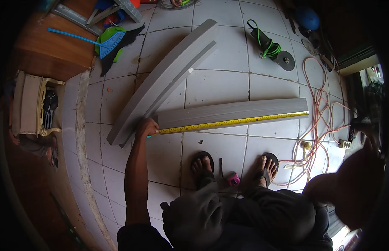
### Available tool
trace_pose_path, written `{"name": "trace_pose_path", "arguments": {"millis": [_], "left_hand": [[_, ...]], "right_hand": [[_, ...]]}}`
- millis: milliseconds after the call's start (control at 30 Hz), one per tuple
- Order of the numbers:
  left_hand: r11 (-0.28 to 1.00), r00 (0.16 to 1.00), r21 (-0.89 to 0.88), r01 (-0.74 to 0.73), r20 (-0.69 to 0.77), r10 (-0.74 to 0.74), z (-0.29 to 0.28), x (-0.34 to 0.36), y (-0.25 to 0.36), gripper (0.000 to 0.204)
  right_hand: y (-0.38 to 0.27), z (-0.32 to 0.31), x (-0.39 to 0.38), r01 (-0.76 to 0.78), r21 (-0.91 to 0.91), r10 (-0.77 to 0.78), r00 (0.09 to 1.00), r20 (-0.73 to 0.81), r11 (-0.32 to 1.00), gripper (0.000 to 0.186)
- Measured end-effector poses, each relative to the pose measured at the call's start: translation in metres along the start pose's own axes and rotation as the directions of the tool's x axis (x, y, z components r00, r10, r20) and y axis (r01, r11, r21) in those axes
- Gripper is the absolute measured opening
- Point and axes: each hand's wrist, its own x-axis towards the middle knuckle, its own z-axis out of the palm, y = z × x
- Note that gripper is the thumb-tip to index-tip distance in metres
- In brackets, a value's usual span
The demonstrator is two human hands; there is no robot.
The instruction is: The person measures several long panels on a tiled floor using a yellow tape measure and marks specific points with a pencil.
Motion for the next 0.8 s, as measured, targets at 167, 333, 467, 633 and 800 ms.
{"name": "trace_pose_path", "arguments": {"millis": [167, 333, 467, 633, 800], "left_hand": [[0.999, 0.999, 0.023, -0.028, -0.015, 0.028, 0.003, -0.008, -0.006, 0.021], [0.998, 0.999, -0.058, -0.008, -0.031, 0.006, 0.002, -0.002, 0.012, 0.021], [0.994, 1.0, -0.111, 0.018, 0.005, -0.018, 0.004, -0.005, -0.005, 0.02], [0.995, 1.0, -0.093, -0.023, -0.01, 0.022, 0.005, -0.002, -0.005, 0.019], [0.995, 0.999, -0.095, -0.026, -0.035, 0.023, 0.008, -0.002, -0.005, 0.019]], "right_hand": [[0.073, 0.124, -0.032, -0.676, 0.135, 0.645, 0.734, 0.212, 0.725, 0.042], [0.15, 0.174, -0.18, -0.689, -0.21, 0.677, 0.524, 0.517, 0.694, 0.035], [0.122, 0.186, -0.18, -0.932, -0.106, 0.681, 0.173, 0.712, 0.347, 0.054], [0.133, 0.188, -0.187, -0.985, 0.171, 0.573, 0.124, 0.81, -0.028, 0.071], [0.133, 0.202, -0.194, -0.897, 0.441, 0.488, 0.37, 0.79, -0.033, 0.076]]}}
